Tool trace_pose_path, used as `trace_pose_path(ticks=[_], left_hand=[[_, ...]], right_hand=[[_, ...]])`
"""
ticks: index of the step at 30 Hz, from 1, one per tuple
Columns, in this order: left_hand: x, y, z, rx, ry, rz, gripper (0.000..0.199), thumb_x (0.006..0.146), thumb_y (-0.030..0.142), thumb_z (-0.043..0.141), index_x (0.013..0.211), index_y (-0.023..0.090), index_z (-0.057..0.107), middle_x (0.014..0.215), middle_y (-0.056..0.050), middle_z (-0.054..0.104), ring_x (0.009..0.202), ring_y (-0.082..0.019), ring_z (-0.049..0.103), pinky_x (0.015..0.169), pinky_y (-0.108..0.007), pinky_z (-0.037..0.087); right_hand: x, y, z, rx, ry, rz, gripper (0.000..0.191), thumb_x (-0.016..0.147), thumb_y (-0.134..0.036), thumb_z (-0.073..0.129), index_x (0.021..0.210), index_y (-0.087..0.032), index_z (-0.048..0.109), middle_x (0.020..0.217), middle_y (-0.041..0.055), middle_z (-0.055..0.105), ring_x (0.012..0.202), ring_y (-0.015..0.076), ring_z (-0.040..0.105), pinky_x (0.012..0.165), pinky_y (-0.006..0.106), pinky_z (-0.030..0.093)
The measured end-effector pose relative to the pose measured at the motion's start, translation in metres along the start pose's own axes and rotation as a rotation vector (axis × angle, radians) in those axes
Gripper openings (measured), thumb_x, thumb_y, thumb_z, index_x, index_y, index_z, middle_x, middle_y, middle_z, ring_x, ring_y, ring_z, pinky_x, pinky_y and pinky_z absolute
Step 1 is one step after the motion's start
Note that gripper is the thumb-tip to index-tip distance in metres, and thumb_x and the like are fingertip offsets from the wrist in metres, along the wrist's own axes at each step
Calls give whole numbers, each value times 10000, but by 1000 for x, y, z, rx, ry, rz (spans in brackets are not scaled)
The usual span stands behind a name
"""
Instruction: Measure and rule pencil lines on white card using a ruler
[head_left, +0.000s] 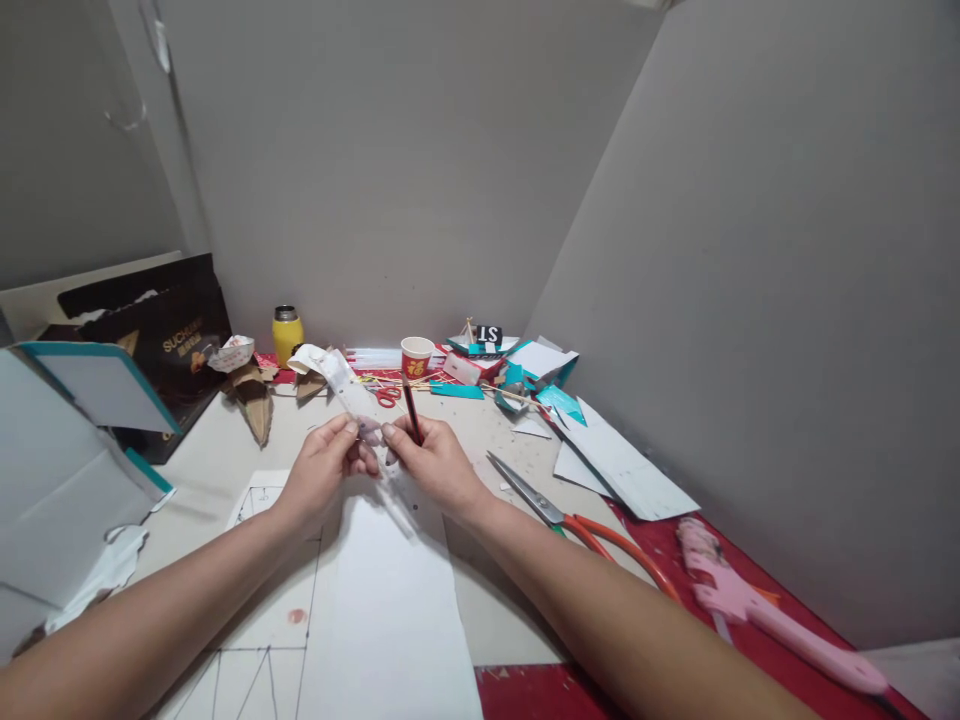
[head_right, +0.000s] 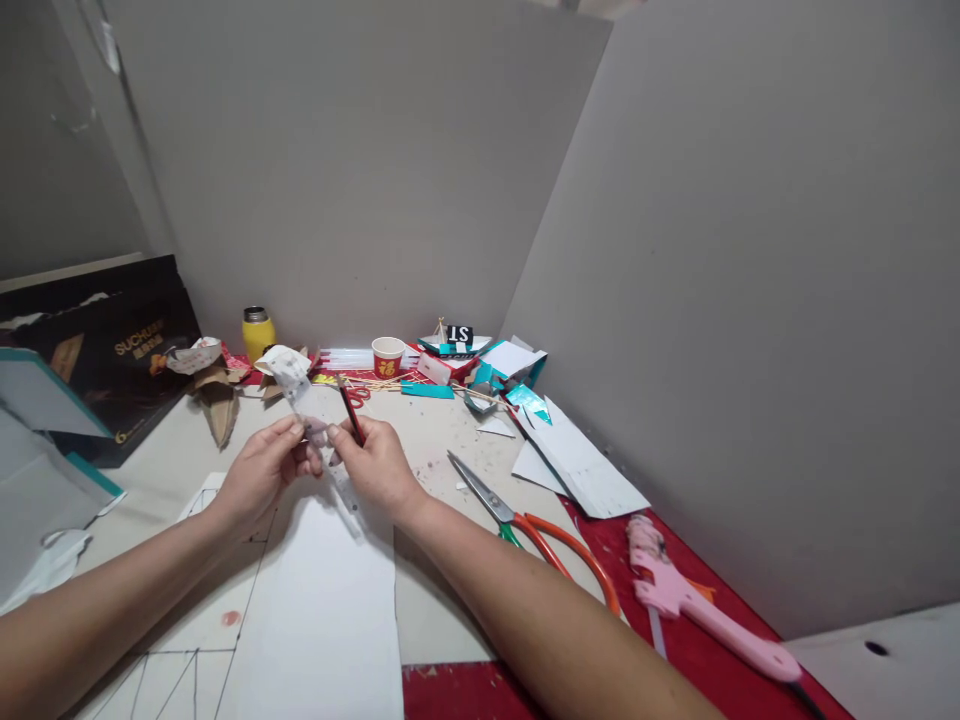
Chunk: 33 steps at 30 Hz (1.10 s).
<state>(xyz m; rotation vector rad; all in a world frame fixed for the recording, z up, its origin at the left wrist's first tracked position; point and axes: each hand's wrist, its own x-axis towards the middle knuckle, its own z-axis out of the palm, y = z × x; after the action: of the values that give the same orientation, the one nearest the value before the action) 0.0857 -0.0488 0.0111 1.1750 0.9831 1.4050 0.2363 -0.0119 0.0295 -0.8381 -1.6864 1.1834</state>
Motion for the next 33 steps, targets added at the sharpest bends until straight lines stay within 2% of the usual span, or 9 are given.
trace_pose_path(ticks=[8, 19, 28, 33], left_hand=[[1, -3, -1, 43, 63, -13, 280, 933, 425, 564, 927, 150, 618, 782, 16, 618, 602, -98, 573, 573, -266, 511], [3, 0, -3, 45, 26, -23, 265, 931, 408, 570, 982, 151, 619, 850, -3, 637, 655, -112, 598, 607, -284, 527], [-1, 0, -2, -11, 75, -37, 253, 928, 396, 578, 976, 151, 620, 852, -3, 637, 663, -114, 601, 618, -290, 532], [-1, 2, -1, -42, 93, -31, 232, 925, 370, 589, 999, 152, 616, 866, -3, 635, 665, -112, 598, 612, -284, 531]], right_hand=[[-4, 0, 3, -14, 18, -32, 342, 779, -460, 608, 593, -203, 480, 529, -32, 498, 515, 111, 431, 519, 242, 367], [-4, 0, 4, -25, 52, -45, 353, 787, -481, 598, 598, -196, 511, 527, -29, 496, 504, 112, 416, 514, 250, 352], [0, 3, 0, 6, 123, -44, 363, 790, -508, 608, 631, -197, 511, 536, -30, 501, 506, 113, 428, 505, 243, 367], [0, 4, 0, 16, 92, -29, 367, 782, -516, 614, 630, -195, 520, 525, -34, 505, 487, 108, 424, 494, 240, 361]])
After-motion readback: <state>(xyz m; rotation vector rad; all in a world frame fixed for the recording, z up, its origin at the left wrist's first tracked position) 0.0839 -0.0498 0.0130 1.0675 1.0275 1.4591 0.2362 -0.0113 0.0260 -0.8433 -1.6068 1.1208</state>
